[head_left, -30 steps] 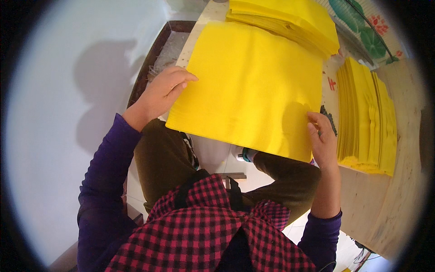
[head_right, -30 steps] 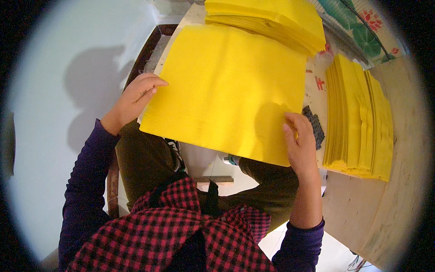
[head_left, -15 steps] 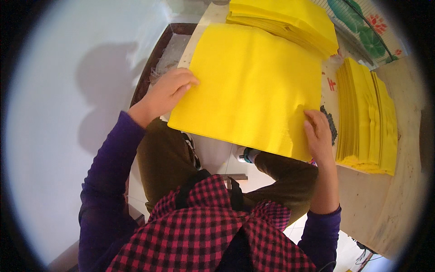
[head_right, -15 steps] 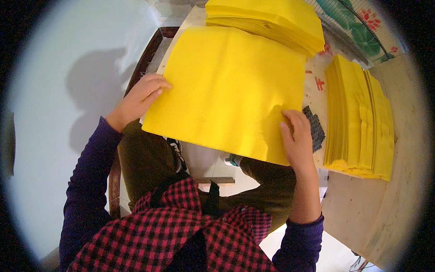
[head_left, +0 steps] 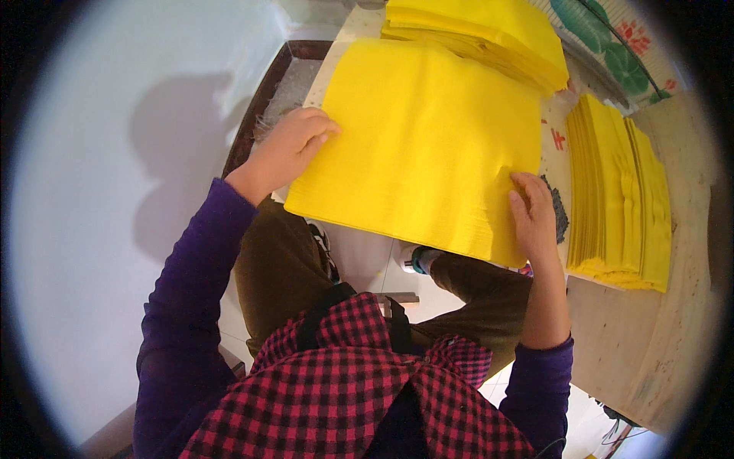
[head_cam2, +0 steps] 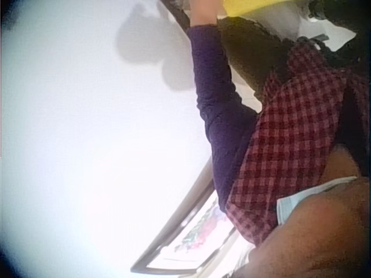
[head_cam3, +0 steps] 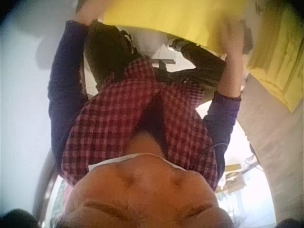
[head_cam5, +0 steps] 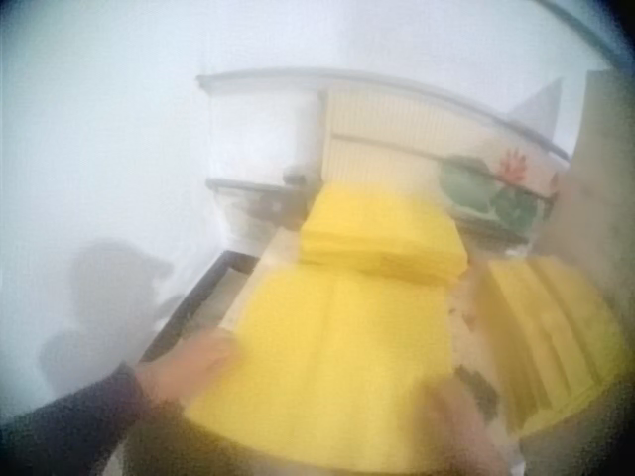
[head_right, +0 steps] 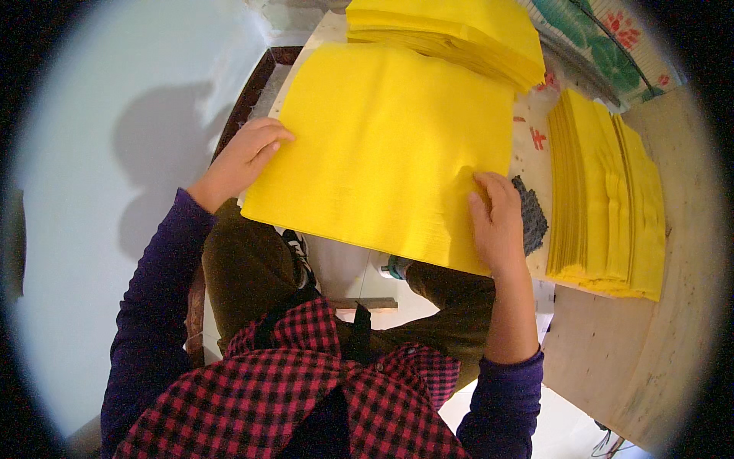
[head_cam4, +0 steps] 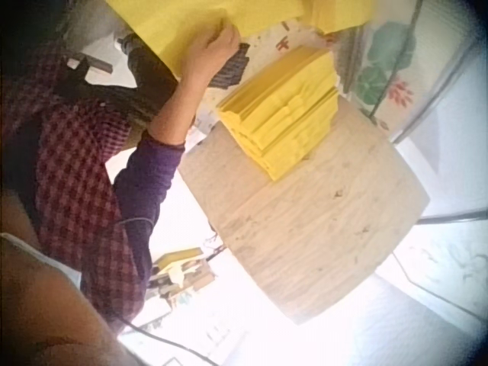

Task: The person folds yellow fabric sheets by hand on a table. They smooth each sheet, fold it in half, then fold it again, and stack the finished pieces. The person repeats this process for multiple sheets throughout the clip.

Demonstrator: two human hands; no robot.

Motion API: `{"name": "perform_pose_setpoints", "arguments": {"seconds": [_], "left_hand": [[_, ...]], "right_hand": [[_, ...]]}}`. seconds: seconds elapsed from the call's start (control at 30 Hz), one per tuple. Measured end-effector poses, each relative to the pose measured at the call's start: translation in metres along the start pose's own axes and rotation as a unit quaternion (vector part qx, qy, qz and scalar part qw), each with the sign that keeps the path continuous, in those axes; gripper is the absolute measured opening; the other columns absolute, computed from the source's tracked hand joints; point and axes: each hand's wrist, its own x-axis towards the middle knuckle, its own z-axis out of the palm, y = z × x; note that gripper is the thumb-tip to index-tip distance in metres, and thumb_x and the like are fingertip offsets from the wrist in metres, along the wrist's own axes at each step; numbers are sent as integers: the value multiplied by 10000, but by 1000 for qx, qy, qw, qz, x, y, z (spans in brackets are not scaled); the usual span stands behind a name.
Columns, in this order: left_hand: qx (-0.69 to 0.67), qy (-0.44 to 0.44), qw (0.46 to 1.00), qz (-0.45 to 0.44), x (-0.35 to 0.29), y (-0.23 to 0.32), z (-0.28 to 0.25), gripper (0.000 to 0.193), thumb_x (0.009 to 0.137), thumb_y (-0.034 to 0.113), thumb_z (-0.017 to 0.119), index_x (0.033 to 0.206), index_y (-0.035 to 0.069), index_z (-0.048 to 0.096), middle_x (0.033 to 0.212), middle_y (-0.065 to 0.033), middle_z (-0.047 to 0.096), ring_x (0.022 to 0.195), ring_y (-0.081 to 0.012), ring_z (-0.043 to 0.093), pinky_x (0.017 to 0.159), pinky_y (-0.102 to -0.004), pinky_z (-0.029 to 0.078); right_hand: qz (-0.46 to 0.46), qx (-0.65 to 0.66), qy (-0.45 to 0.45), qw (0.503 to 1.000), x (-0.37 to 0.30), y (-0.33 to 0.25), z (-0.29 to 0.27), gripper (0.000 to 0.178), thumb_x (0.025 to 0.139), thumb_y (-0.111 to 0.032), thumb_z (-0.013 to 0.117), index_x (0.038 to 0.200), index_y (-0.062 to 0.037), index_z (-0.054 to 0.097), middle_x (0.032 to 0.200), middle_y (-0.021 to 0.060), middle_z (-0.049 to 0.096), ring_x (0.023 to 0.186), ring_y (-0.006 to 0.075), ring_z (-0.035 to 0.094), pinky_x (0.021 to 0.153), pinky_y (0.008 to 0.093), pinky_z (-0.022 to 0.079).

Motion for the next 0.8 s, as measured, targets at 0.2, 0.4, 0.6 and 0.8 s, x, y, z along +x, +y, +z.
{"name": "perform_pose_setpoints", "arguments": {"seconds": [0.2,0.4,0.6,0.8], "left_hand": [[-22,-15,999,-29,-8,3,-14,240,920,44,521,1145,33,601,1175,-145,591,1165,-313,512,1018,-399,387],[-51,8,999,-19,-35,15,-14,284,854,48,615,1138,33,617,1157,-135,623,1133,-327,542,999,-402,409],[-30,7,999,-22,-32,19,-6,305,803,47,660,1107,34,633,1166,-127,623,1122,-323,553,994,-401,419],[0,3,1000,-19,-31,21,-8,289,778,48,686,1065,39,646,1155,-118,625,1113,-317,556,995,-409,412]], "right_hand": [[-8,17,34,999,-6,-2,-10,290,845,-36,633,1132,0,620,1211,183,590,1161,366,541,1016,413,417],[3,49,39,998,-34,-5,-20,330,778,12,682,1104,-18,641,1219,152,595,1156,322,553,1004,379,425],[14,62,39,997,-37,-6,-18,337,754,21,702,1086,-22,655,1202,150,598,1151,323,544,1006,383,427],[-5,26,39,999,-33,-8,-15,289,757,8,704,1042,-19,670,1135,147,626,1088,337,565,960,399,454]]}}
